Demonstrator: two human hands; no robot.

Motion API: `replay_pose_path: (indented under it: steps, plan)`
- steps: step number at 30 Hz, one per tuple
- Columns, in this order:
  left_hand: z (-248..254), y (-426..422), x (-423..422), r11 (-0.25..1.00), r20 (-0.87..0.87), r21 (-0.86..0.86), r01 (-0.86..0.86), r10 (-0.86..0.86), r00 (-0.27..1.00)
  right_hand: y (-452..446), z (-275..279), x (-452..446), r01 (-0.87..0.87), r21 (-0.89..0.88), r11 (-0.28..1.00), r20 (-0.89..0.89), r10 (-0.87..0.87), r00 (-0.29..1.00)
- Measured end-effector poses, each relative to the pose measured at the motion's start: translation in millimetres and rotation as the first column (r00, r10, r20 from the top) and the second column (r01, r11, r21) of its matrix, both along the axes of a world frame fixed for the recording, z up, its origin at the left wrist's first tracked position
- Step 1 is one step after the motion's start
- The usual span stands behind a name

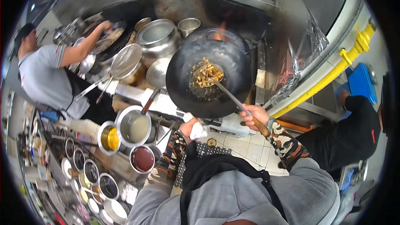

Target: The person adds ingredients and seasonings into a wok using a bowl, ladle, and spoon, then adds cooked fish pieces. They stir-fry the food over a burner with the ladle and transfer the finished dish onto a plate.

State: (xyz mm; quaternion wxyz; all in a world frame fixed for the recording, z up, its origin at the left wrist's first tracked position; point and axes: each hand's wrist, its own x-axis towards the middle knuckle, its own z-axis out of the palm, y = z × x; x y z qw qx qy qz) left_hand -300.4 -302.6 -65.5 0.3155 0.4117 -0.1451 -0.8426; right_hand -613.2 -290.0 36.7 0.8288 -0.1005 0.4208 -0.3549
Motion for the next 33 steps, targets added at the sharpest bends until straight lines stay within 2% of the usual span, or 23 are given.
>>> replay_pose_path:
  steps: [3, 4, 5, 6, 7, 8, 9, 10, 11, 12, 13, 14, 16, 18, 19, 20, 23, 26, 27, 28, 29, 31, 33]
  plan:
    - [2, 41, 2, 0.997, -0.022, -0.047, -0.063, 0.062, 0.998, 19, 5, -12, -0.077, -0.023, 0.997, 0.066, 0.078, 0.995]
    - [-22, 56, 14, 0.992, -0.062, -0.083, -0.091, 0.086, 0.994, 21, 10, -14, -0.115, -0.042, 0.993, 0.096, 0.118, 0.988]
    - [-5, 76, 19, 0.988, 0.028, -0.123, -0.088, 0.092, 0.995, 25, 20, -18, -0.194, -0.075, 0.978, 0.074, 0.2, 0.977]
    - [13, 101, 26, 0.984, 0.119, -0.155, -0.094, 0.113, 0.986, 29, 19, -29, -0.273, -0.075, 0.959, 0.022, 0.275, 0.961]
    - [28, 128, 27, 0.973, 0.141, -0.15, -0.174, 0.195, 0.971, 43, 56, -13, -0.21, -0.09, 0.974, -0.194, 0.19, 0.962]
    - [13, 152, 41, 0.96, 0.222, -0.224, -0.17, 0.22, 0.95, 54, 75, -9, -0.263, -0.13, 0.956, -0.341, 0.206, 0.917]
    - [-10, 179, 54, 0.921, 0.406, -0.39, -0.023, 0.194, 0.893, 63, 89, -7, -0.367, -0.194, 0.91, -0.426, 0.259, 0.867]
    - [-36, 209, 66, 0.774, 0.733, -0.539, 0.331, 0.238, 0.637, 69, 93, -12, -0.453, -0.221, 0.864, -0.475, 0.311, 0.823]
    - [-58, 240, 72, 0.726, 0.867, -0.485, 0.488, 0.324, 0.379, 73, 94, -15, -0.511, -0.279, 0.813, -0.526, 0.316, 0.789]
    - [-95, 264, 74, 0.863, 0.896, -0.369, 0.346, 0.231, 0.379, 83, 110, -2, -0.617, -0.3, 0.728, -0.631, 0.333, 0.7]
    - [-130, 288, 76, 0.951, 0.894, -0.239, 0.194, 0.138, 0.426, 84, 118, 5, -0.64, -0.234, 0.732, -0.643, 0.378, 0.666]
    - [-121, 315, 71, 0.992, 0.914, -0.122, 0.031, 0.1, 0.393, 83, 118, 10, -0.707, -0.26, 0.658, -0.618, 0.449, 0.645]
    - [-95, 366, 64, 0.933, 0.935, 0.068, -0.352, 0.064, 0.349, 106, 152, 70, -0.833, -0.081, 0.547, -0.754, 0.513, 0.41]
    - [-102, 401, 57, 0.911, 0.923, 0.011, -0.412, 0.149, 0.354, 139, 157, 110, -0.885, -0.079, 0.459, -0.674, 0.63, 0.387]
    - [-99, 423, 58, 0.895, 0.916, -0.012, -0.446, 0.188, 0.353, 144, 146, 126, -0.951, -0.099, 0.291, -0.704, 0.655, 0.274]
    - [-91, 443, 55, 0.846, 0.896, 0.0, -0.532, 0.237, 0.375, 152, 143, 143, -0.971, -0.026, 0.236, -0.673, 0.714, 0.192]
    - [-75, 508, 35, 0.716, 0.87, -0.024, -0.697, 0.358, 0.338, 177, 112, 203, -0.981, -0.156, -0.114, -0.427, 0.903, -0.037]
    - [-89, 567, 6, 0.555, 0.876, -0.067, -0.829, 0.43, 0.216, 249, 107, 268, -0.902, -0.144, -0.407, -0.389, 0.861, -0.327]
    - [-76, 589, -1, 0.526, 0.889, 0.006, -0.85, 0.387, 0.246, 276, 106, 287, -0.851, -0.149, -0.503, -0.394, 0.82, -0.415]
    - [-92, 608, -14, 0.453, 0.851, -0.088, -0.887, 0.497, 0.17, 304, 107, 303, -0.797, -0.152, -0.585, -0.4, 0.774, -0.491]
    - [-109, 625, -29, 0.362, 0.844, -0.069, -0.929, 0.518, 0.139, 335, 110, 316, -0.749, -0.121, -0.651, -0.367, 0.73, -0.576]
    - [-75, 664, -63, 0.194, 0.833, -0.043, -0.98, 0.549, 0.073, 390, 111, 338, -0.643, -0.101, -0.759, -0.27, 0.643, -0.717]
    - [-83, 692, -95, 0.071, 0.827, -0.004, -0.997, 0.562, 0.037, 439, 103, 352, -0.569, -0.097, -0.817, -0.212, 0.575, -0.79]
